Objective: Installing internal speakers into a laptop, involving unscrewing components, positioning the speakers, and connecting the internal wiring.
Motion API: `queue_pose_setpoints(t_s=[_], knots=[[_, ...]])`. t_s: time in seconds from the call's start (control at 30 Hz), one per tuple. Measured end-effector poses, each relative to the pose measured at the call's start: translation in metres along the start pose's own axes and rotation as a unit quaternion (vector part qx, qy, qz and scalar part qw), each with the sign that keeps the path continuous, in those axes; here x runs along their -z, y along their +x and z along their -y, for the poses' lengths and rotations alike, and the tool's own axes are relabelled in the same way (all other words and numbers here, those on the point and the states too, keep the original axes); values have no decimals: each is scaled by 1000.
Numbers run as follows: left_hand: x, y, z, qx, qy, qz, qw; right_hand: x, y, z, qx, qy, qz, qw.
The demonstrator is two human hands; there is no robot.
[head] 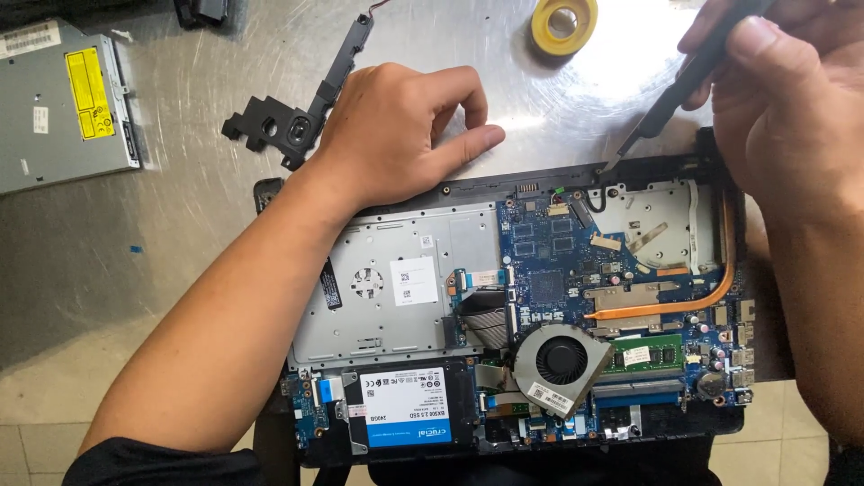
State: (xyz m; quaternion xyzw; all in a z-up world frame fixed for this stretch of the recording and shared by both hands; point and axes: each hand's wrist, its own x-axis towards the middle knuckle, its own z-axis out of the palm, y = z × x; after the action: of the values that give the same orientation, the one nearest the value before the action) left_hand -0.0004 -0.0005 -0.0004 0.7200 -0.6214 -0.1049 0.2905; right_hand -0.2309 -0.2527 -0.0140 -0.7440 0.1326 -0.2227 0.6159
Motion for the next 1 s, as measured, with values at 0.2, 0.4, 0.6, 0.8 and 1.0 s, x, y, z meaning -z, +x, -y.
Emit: queue_pose_setpoints(t_s=[0.2,0.4,0.6,0.8,1.0], knots=[[1,0,-2,3,-5,1,1000,3,6,-4,3,40,-6,999],[3,0,-5,23,6,10,1000,-7,13,-1,6,65,12,998],[3,-1,-5,10,11,7,1000,-12,15,1,1,54,16,998],[3,-2,-4,-3,4,0,1000,-11,16,3,7,10,35,999],[2,-2,-4,4,6,3,1000,-14,16,8,-20,2,25,999]])
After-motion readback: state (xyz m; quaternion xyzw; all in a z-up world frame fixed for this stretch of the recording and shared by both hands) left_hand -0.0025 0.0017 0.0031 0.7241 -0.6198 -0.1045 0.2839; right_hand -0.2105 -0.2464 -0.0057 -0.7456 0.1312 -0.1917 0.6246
